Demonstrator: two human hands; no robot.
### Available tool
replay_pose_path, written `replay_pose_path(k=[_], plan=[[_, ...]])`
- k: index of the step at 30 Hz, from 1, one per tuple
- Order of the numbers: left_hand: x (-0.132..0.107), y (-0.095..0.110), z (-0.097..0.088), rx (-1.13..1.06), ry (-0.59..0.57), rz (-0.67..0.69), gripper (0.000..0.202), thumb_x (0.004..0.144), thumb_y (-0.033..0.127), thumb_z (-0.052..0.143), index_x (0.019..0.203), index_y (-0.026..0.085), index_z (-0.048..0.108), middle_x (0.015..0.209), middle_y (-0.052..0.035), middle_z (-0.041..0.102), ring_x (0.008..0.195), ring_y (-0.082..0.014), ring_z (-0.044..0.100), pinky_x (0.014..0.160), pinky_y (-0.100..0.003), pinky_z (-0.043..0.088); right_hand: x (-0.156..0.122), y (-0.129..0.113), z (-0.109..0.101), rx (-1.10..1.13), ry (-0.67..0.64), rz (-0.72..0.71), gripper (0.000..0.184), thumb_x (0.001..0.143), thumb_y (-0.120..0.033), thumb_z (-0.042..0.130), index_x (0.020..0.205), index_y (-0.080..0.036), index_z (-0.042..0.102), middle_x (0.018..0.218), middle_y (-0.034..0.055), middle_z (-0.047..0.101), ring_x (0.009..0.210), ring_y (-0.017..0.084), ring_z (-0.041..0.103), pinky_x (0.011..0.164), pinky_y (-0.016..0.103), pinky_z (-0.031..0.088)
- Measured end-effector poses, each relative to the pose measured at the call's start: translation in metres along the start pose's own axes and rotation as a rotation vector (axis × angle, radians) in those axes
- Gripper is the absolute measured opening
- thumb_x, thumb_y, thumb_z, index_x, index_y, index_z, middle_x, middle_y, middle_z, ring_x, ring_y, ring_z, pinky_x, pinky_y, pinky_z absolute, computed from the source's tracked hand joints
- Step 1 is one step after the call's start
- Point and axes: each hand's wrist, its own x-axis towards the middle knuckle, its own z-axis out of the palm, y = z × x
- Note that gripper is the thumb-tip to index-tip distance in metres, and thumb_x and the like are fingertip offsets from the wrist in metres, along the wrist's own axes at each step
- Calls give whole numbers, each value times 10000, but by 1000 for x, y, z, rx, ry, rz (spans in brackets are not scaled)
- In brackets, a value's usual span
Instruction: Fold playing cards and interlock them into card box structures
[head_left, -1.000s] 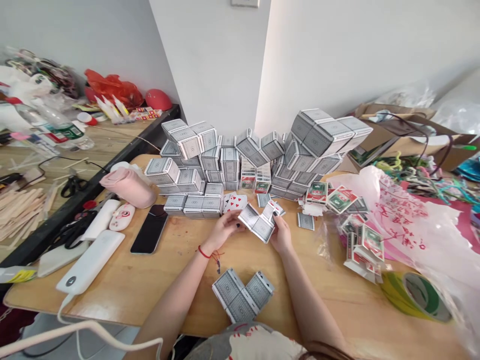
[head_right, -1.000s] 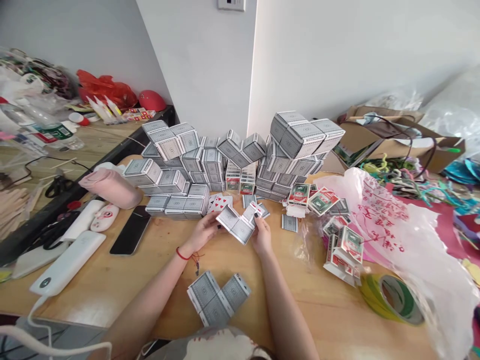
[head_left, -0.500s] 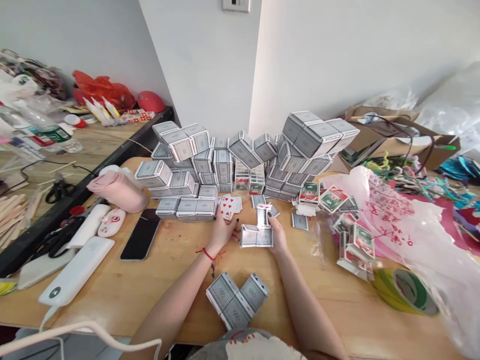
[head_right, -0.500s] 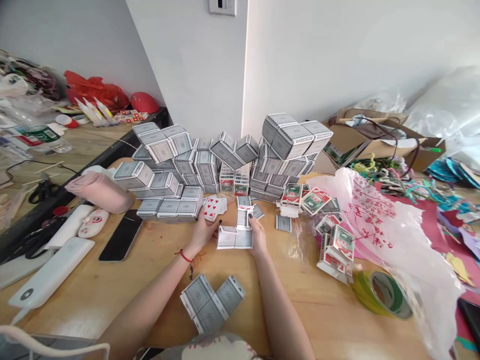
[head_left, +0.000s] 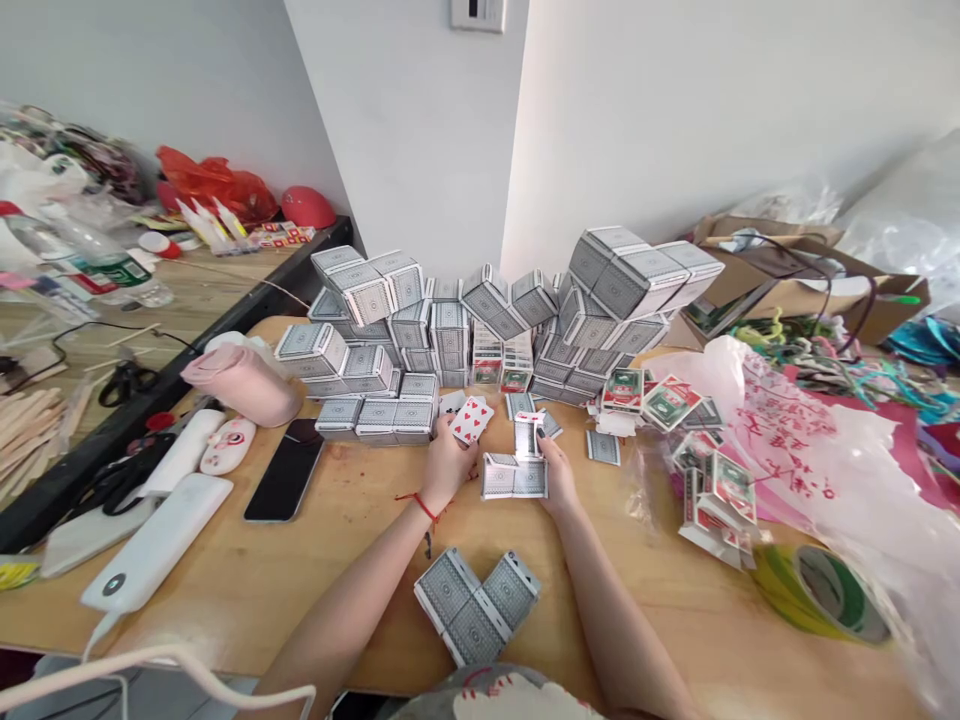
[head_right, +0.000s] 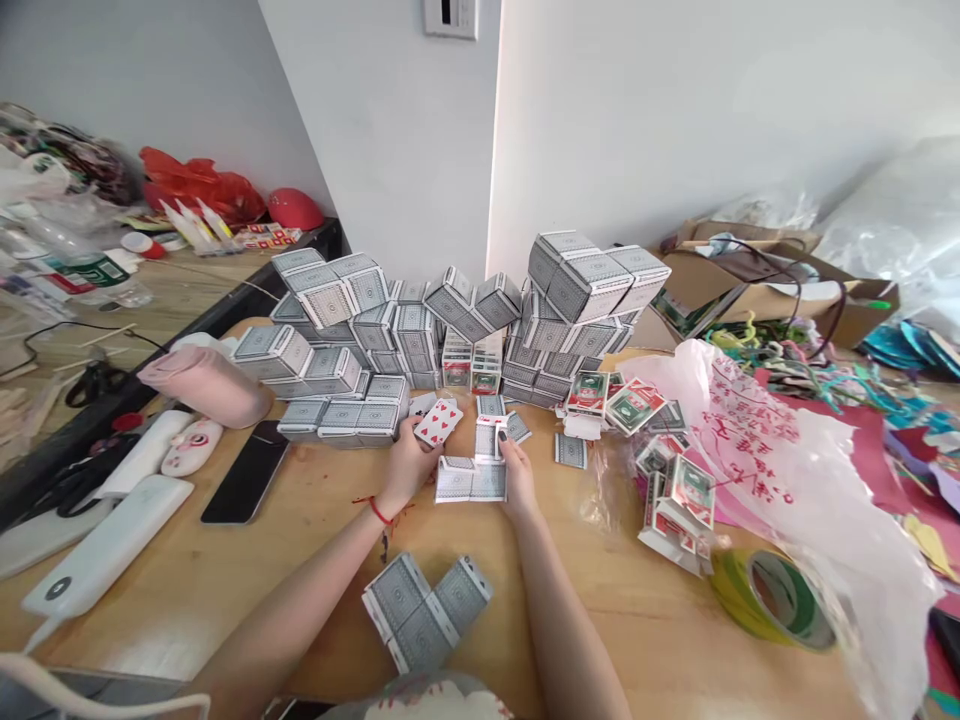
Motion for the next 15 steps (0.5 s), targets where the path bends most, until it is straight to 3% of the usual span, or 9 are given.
replay_pose_path(k=[5,8,11,15], plan=[[-3,-2,-8,32,-11,132,543,659,250,621,1153,170,411,644,2,610,574,-149,595,544,-222,417,-1,-2,1,-21,-20,39,273,591,-402,675,778,-209,623,635,-43,642,532,150,568,501,251,427],[-6,-4,-14,-98,-65,206,521,643,253,642,1125,194,453,882,-45,625,693,-143,609,619,-231,451,0,-2,0,-14,-22,58,284,601,-407,666,792,-201,623,655,-24,653,554,161,583,528,267,450],[-8,-5,-18,-277,-121,233,493,649,247,644,1104,189,463,1123,-94,550,862,-163,597,730,-260,468,2,0,-2,-17,-19,60,290,598,-403,670,794,-194,622,669,-12,655,561,162,587,528,268,455],[-11,-4,-21,-514,-264,162,538,669,198,620,1157,173,396,985,-88,611,840,-178,609,717,-296,493,3,2,-4,-38,-29,48,280,612,-413,657,800,-210,616,651,-27,645,534,151,574,493,256,438]])
